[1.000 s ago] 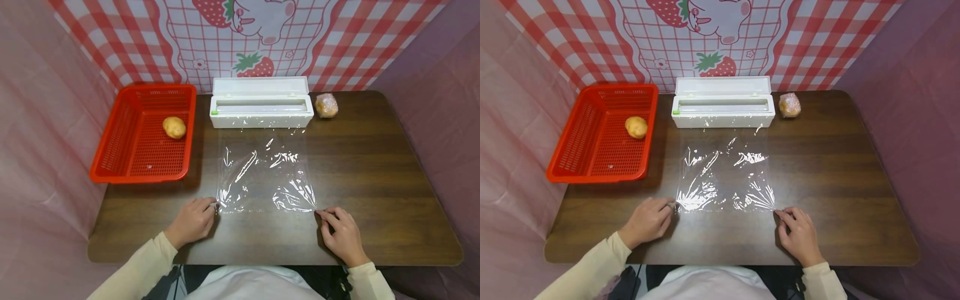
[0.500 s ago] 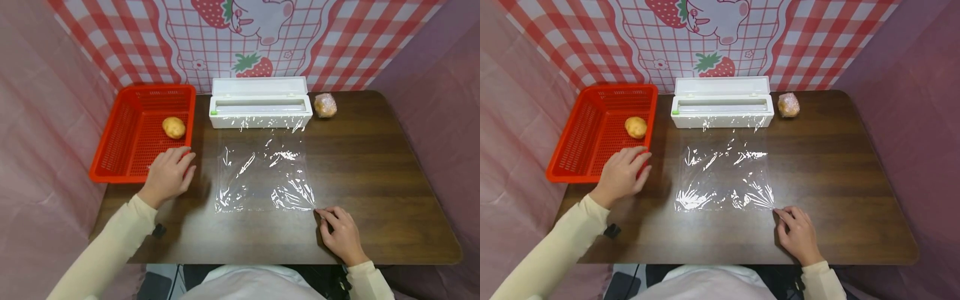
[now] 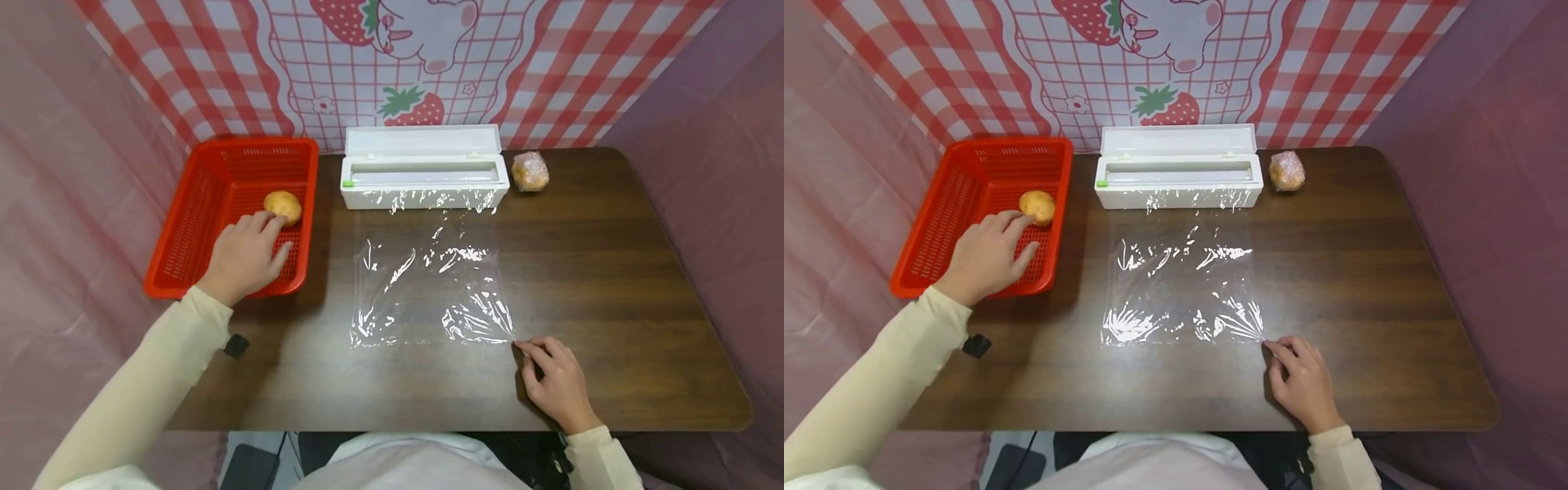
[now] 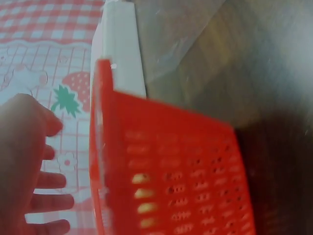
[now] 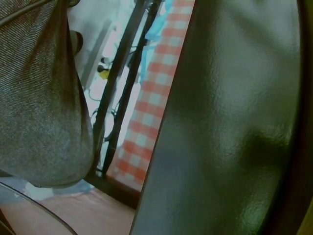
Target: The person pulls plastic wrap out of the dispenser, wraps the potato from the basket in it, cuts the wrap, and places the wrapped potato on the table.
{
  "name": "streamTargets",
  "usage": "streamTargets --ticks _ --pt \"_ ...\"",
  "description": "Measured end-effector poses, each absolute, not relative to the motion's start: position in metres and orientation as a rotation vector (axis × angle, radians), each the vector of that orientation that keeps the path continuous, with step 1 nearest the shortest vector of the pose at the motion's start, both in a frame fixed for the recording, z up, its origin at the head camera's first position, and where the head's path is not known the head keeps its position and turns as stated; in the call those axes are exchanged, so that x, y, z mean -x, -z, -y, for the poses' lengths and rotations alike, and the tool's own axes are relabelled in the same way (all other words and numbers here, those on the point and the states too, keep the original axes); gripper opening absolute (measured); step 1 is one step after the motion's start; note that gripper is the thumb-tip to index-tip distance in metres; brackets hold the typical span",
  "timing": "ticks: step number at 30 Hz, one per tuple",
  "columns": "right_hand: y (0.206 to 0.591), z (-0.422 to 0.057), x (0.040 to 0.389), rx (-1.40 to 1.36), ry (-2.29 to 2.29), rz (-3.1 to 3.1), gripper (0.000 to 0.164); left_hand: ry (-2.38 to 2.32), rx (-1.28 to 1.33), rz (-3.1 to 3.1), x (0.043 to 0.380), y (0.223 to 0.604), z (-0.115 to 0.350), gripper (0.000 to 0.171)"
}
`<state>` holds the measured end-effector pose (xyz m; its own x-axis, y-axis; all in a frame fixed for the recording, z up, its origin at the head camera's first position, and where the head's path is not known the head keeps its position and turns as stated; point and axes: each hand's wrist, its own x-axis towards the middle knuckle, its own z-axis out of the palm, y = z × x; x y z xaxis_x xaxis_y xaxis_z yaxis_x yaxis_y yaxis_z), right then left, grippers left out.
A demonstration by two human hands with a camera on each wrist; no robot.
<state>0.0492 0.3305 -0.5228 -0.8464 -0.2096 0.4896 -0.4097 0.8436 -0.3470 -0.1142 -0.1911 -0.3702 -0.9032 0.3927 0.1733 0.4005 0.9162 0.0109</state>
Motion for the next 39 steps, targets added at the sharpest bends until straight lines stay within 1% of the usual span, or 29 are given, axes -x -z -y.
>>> streamTargets --ticks 3,10,20,31,39 --pt "0.523 -0.331 -0.049 -0.452 -0.622 2.58 0.025 0.048 0.61 2.962 0.123 0.364 0.198 0.052" --pt "0.523 -0.332 -0.049 -0.459 -0.636 2.564 0.025 0.078 0.581 3.063 0.139 0.355 0.211 0.055" --pt "0.523 -0.331 -0.049 -0.451 -0.621 2.581 0.024 0.067 0.609 3.147 0.165 0.356 0.227 0.062" --pt "0.524 -0.331 -0.049 -0.445 -0.62 2.585 0.024 0.086 0.557 3.244 0.187 0.366 0.234 0.07" --pt "0.524 -0.331 -0.049 -0.443 -0.627 2.595 0.023 0.087 0.564 3.273 0.197 0.365 0.233 0.072"
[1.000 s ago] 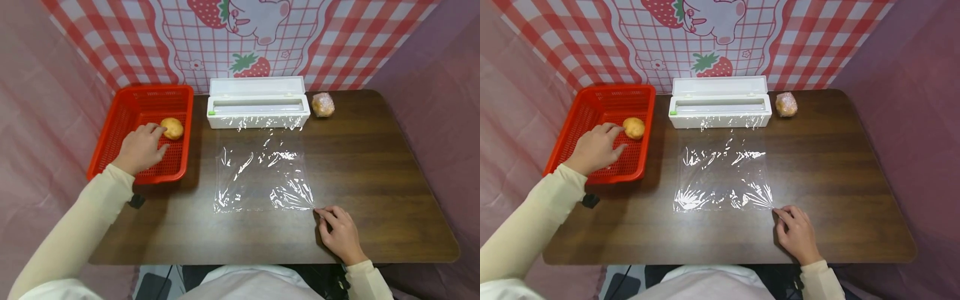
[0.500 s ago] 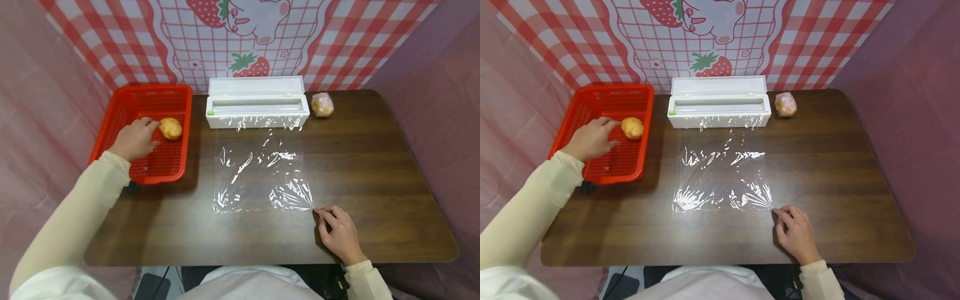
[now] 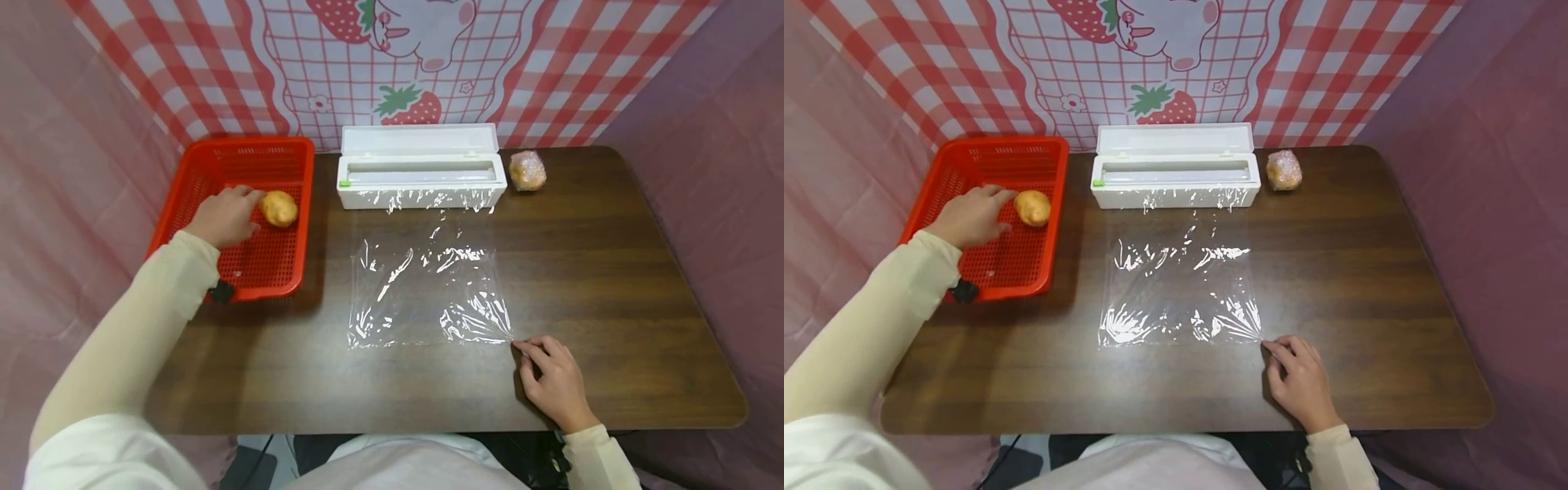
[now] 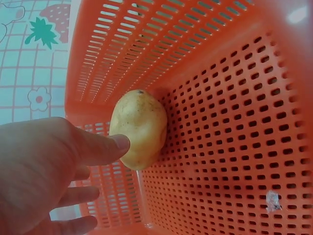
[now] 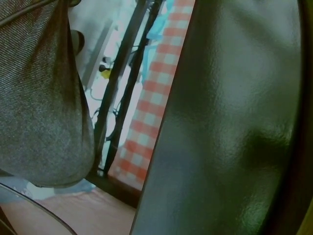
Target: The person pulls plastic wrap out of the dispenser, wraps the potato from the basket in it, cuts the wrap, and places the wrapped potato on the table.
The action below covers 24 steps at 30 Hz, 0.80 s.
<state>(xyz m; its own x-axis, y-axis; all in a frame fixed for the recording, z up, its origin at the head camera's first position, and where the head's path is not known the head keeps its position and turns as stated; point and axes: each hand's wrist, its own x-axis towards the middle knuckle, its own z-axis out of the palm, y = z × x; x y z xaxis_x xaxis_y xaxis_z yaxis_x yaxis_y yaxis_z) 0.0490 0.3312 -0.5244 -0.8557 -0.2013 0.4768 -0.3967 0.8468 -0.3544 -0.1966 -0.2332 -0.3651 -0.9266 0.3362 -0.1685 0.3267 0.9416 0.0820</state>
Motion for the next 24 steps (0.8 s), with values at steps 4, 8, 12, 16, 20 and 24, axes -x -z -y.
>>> streamTargets --ticks 4,8,12,16,20,24 --pt "0.525 -0.332 -0.049 -0.433 -0.63 2.602 0.023 -0.069 -0.485 -2.902 0.202 0.363 0.23 0.07" --pt "0.526 -0.333 -0.049 -0.436 -0.636 2.597 0.023 -0.063 -0.452 -2.893 0.207 0.364 0.229 0.072" --pt "0.526 -0.333 -0.048 -0.441 -0.643 2.584 0.023 -0.066 -0.414 -2.874 0.213 0.367 0.229 0.074" --pt "0.526 -0.333 -0.048 -0.442 -0.633 2.585 0.023 -0.073 -0.425 -2.883 0.22 0.373 0.227 0.072" --pt "0.526 -0.333 -0.049 -0.432 -0.624 2.599 0.023 -0.088 -0.43 -2.881 0.227 0.378 0.224 0.073" --pt "0.526 -0.333 -0.049 -0.421 -0.62 2.608 0.023 -0.096 -0.41 -2.849 0.233 0.382 0.221 0.076"
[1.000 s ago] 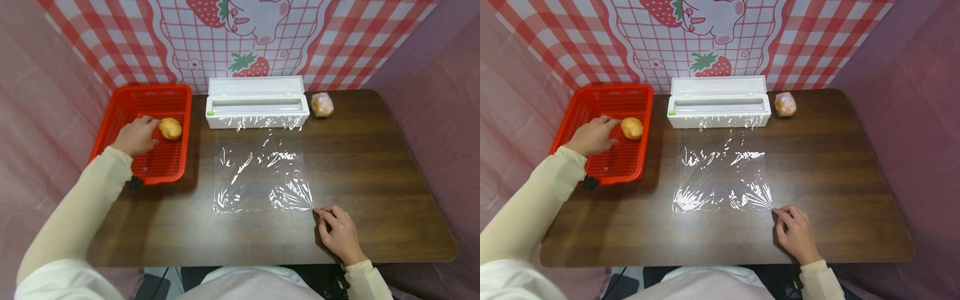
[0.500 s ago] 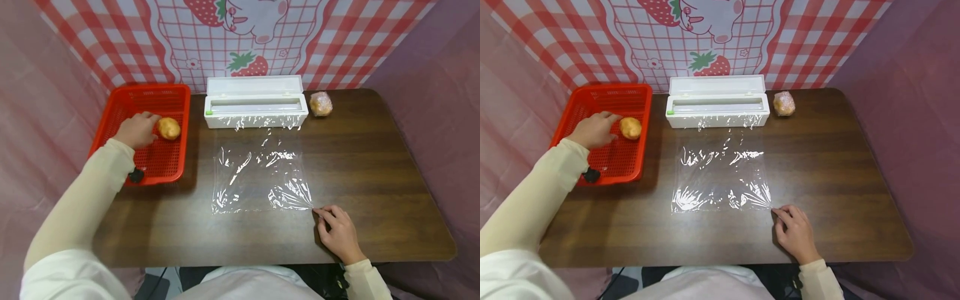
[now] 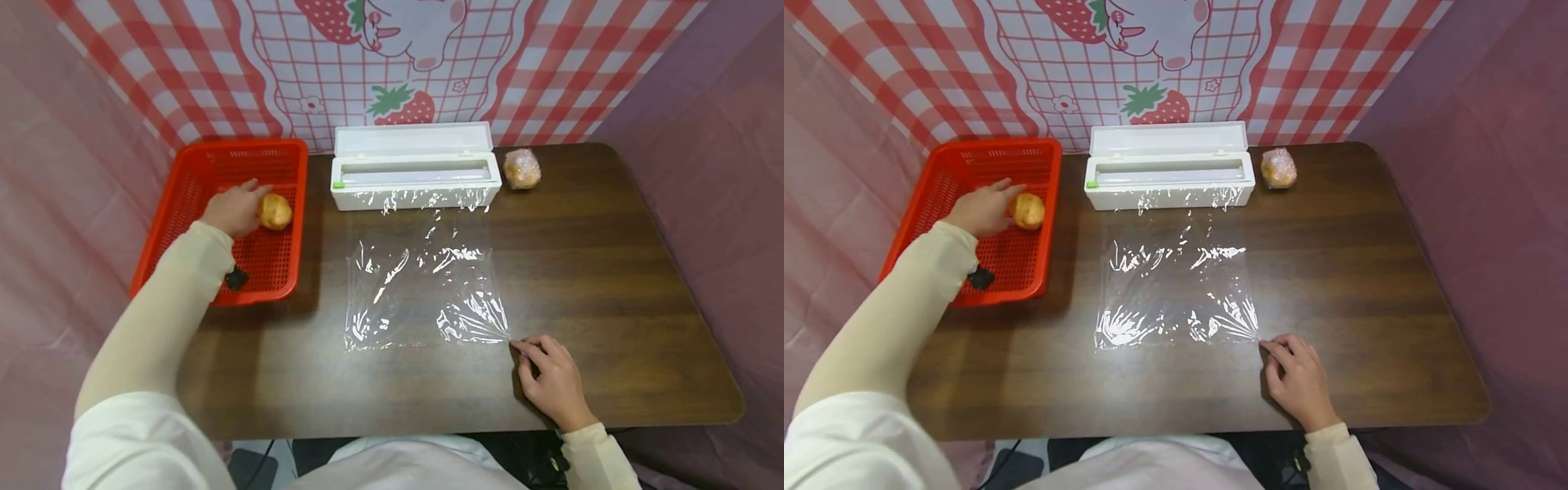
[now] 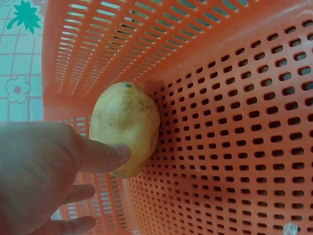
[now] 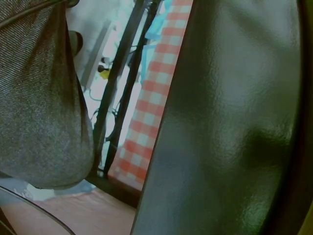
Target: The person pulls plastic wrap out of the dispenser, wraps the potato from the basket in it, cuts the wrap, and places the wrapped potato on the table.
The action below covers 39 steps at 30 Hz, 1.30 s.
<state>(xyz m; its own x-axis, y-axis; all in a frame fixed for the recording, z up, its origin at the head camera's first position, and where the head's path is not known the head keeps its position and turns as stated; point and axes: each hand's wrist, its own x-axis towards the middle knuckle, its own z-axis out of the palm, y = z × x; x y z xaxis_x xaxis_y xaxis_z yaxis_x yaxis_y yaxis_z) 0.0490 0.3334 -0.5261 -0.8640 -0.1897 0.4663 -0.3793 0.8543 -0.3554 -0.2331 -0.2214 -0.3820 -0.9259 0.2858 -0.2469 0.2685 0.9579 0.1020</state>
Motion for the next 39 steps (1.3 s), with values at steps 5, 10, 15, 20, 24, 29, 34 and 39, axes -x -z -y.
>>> streamTargets --ticks 5,10,15,20,24,29,34,39 --pt "0.527 -0.334 -0.049 -0.414 -0.62 2.614 0.022 -0.104 -0.381 -2.82 0.235 0.385 0.217 0.075" --pt "0.528 -0.335 -0.048 -0.427 -0.642 2.589 0.022 -0.073 -0.376 -2.824 0.234 0.388 0.214 0.072" --pt "0.53 -0.335 -0.047 -0.449 -0.669 2.554 0.022 -0.057 -0.409 -2.836 0.234 0.391 0.214 0.068" --pt "0.531 -0.335 -0.047 -0.452 -0.666 2.559 0.022 -0.072 -0.393 -2.824 0.235 0.393 0.216 0.07" --pt "0.531 -0.335 -0.046 -0.449 -0.667 2.562 0.022 -0.078 -0.378 -2.82 0.235 0.393 0.217 0.071" --pt "0.529 -0.335 -0.046 -0.445 -0.656 2.568 0.022 -0.047 -0.407 -2.84 0.233 0.393 0.217 0.072" --pt "0.529 -0.335 -0.047 -0.44 -0.653 2.569 0.021 -0.042 -0.423 -2.859 0.234 0.396 0.218 0.071" --pt "0.529 -0.335 -0.046 -0.438 -0.658 2.571 0.021 -0.054 -0.427 -2.879 0.236 0.397 0.219 0.062"
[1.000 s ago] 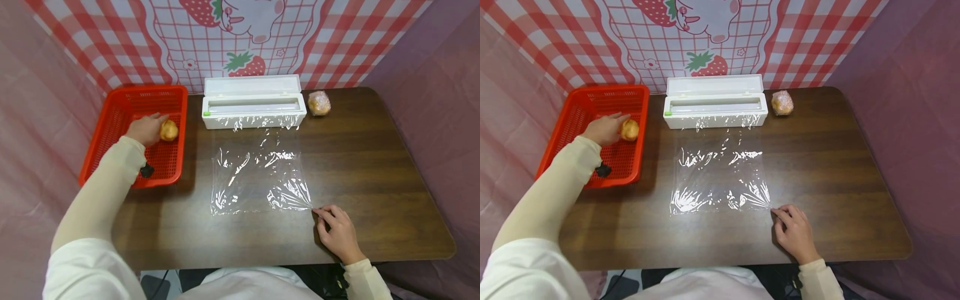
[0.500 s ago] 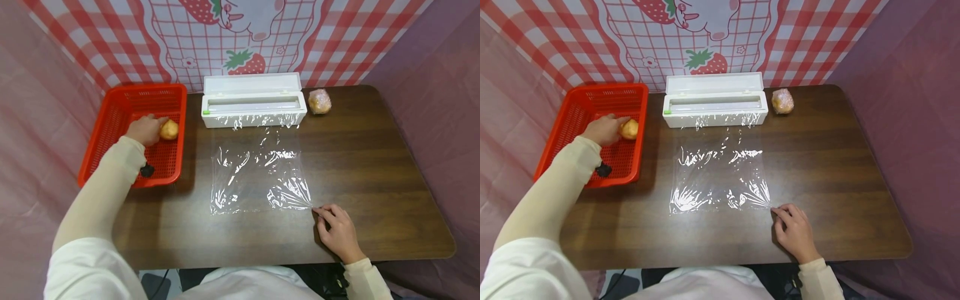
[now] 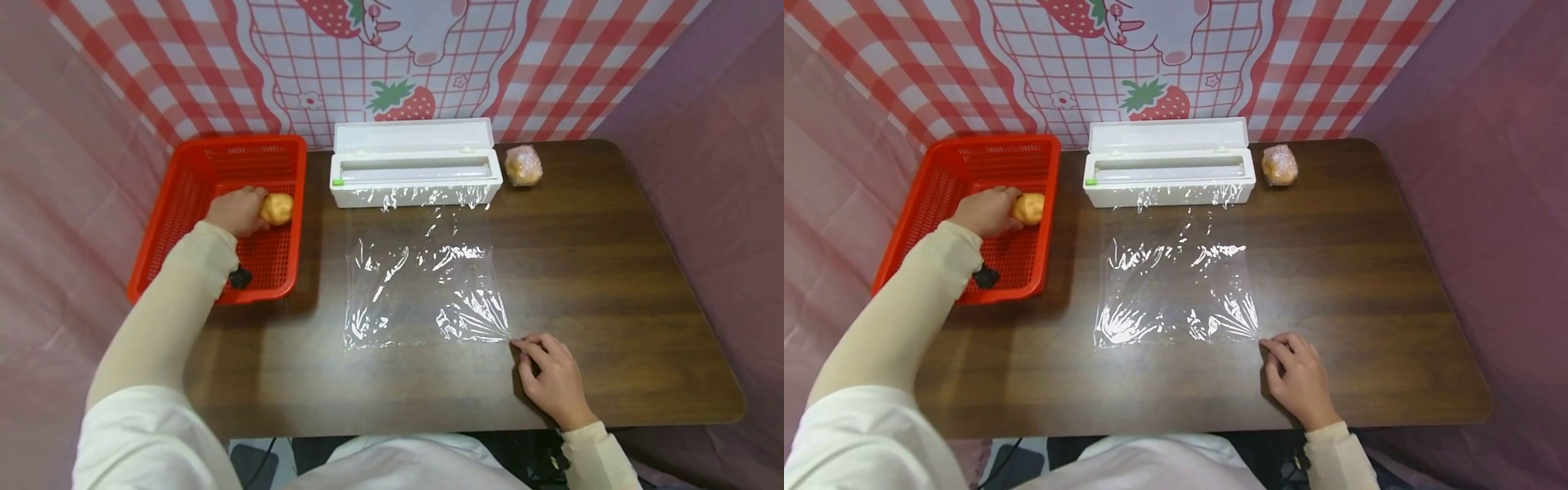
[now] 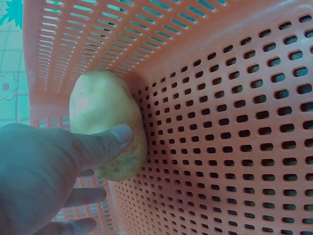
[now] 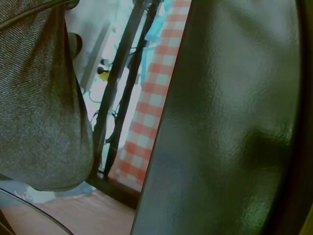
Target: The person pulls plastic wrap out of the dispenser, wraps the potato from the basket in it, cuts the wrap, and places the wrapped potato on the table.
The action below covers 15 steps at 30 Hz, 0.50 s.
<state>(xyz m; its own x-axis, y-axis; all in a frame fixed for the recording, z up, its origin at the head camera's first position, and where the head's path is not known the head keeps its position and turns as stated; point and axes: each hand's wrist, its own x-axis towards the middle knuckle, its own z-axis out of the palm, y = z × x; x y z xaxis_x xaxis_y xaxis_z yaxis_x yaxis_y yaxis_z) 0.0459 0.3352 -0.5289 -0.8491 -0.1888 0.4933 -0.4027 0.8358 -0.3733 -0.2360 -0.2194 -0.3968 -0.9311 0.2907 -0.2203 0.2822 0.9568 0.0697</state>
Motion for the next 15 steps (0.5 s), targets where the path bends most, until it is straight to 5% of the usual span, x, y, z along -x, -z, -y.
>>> streamTargets --ticks 6,15 --pt "0.5293 -0.3355 -0.0457 -0.435 -0.67 2.57 0.022 -0.106 -0.402 -2.861 0.2392 0.3965 0.2185 0.055" --pt "0.5301 -0.3361 -0.0459 -0.43 -0.674 2.565 0.022 -0.152 -0.385 -2.865 0.2398 0.4033 0.2145 0.071"
